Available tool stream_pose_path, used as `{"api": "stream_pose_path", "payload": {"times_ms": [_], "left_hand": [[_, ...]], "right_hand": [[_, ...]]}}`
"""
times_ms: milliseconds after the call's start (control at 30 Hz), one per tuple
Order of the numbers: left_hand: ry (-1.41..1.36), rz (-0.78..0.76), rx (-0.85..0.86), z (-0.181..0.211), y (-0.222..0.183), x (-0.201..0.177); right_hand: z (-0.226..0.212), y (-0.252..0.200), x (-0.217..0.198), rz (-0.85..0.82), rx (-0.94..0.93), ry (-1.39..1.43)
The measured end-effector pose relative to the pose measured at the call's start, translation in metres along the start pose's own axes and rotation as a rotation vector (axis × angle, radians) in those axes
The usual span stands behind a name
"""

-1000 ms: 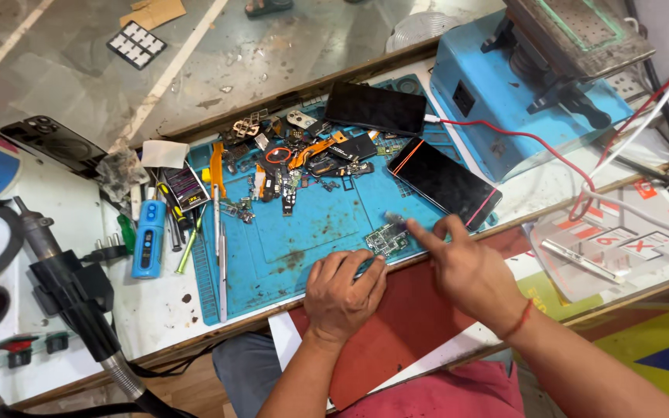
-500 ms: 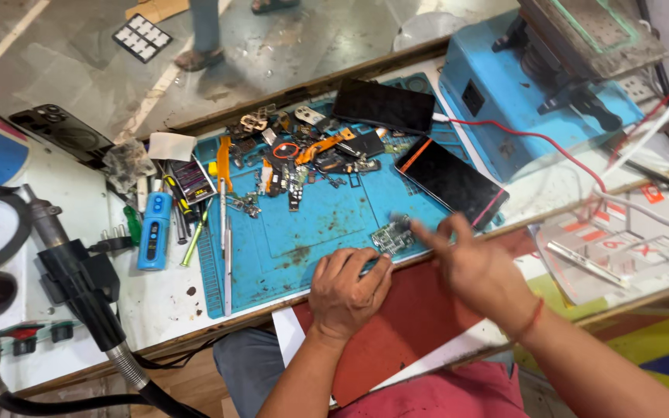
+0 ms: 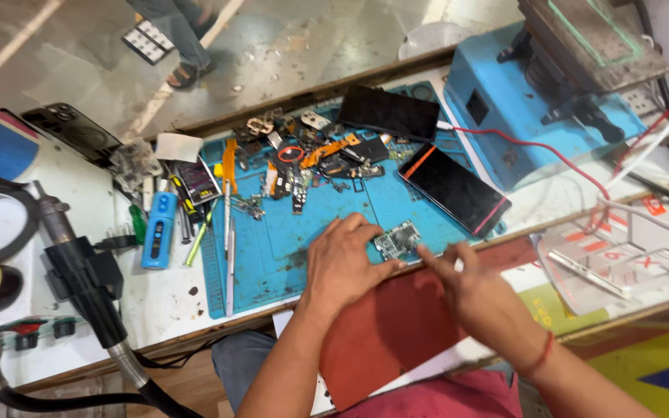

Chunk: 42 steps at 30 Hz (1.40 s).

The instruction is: The person uses a small tool to scrape and apply material to various points on a mobile phone circuit board resting on a blue repair mat.

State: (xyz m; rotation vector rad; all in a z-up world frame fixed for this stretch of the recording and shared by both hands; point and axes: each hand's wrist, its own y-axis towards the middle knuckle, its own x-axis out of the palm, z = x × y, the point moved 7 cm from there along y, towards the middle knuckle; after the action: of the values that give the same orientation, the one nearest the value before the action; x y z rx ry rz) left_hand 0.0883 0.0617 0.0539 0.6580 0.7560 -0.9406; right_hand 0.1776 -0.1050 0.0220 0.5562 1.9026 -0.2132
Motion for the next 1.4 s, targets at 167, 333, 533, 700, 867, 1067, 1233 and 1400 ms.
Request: {"api": "stream_pose_path", "payload": {"times_ms": [167, 333, 533, 700, 867, 1067, 1233, 1400], "left_hand": [[-0.031, -0.007, -0.005, -0.006, -0.001, 0.004], [-0.079, 0.086, 0.028, -0.01, -0.005, 0.0], [-0.063, 0.171, 0.144, -0.006, -0.011, -0.001], [0.036, 0.323, 0.152, 0.001, -0.026, -0.004], [0.189, 0.501, 0.28, 0.02, -0.051, 0.0], [0.188, 0.501, 0.377, 0.017, -0.058, 0.001], [0.21, 0.497, 0.413, 0.021, -0.056, 0.005], [0.244, 0.5, 0.439, 0.019, -0.058, 0.008]], "right_hand": [[-0.006, 0.015, -0.013, 0.127, -0.118, 0.015], [-0.011, -0.001, -0.01, -0.134, 0.01, -0.061], [-0.031, 0.008, -0.013, -0.016, -0.088, 0.002], [-0.012, 0.017, -0.016, -0.052, 0.08, -0.068], [-0.024, 0.019, -0.009, -0.048, -0.09, -0.116], [-0.018, 0.01, -0.015, -0.133, -0.096, -0.069], [-0.027, 0.018, -0.006, -0.11, -0.066, -0.116], [-0.024, 0.013, -0.009, -0.113, -0.062, -0.095]]}}
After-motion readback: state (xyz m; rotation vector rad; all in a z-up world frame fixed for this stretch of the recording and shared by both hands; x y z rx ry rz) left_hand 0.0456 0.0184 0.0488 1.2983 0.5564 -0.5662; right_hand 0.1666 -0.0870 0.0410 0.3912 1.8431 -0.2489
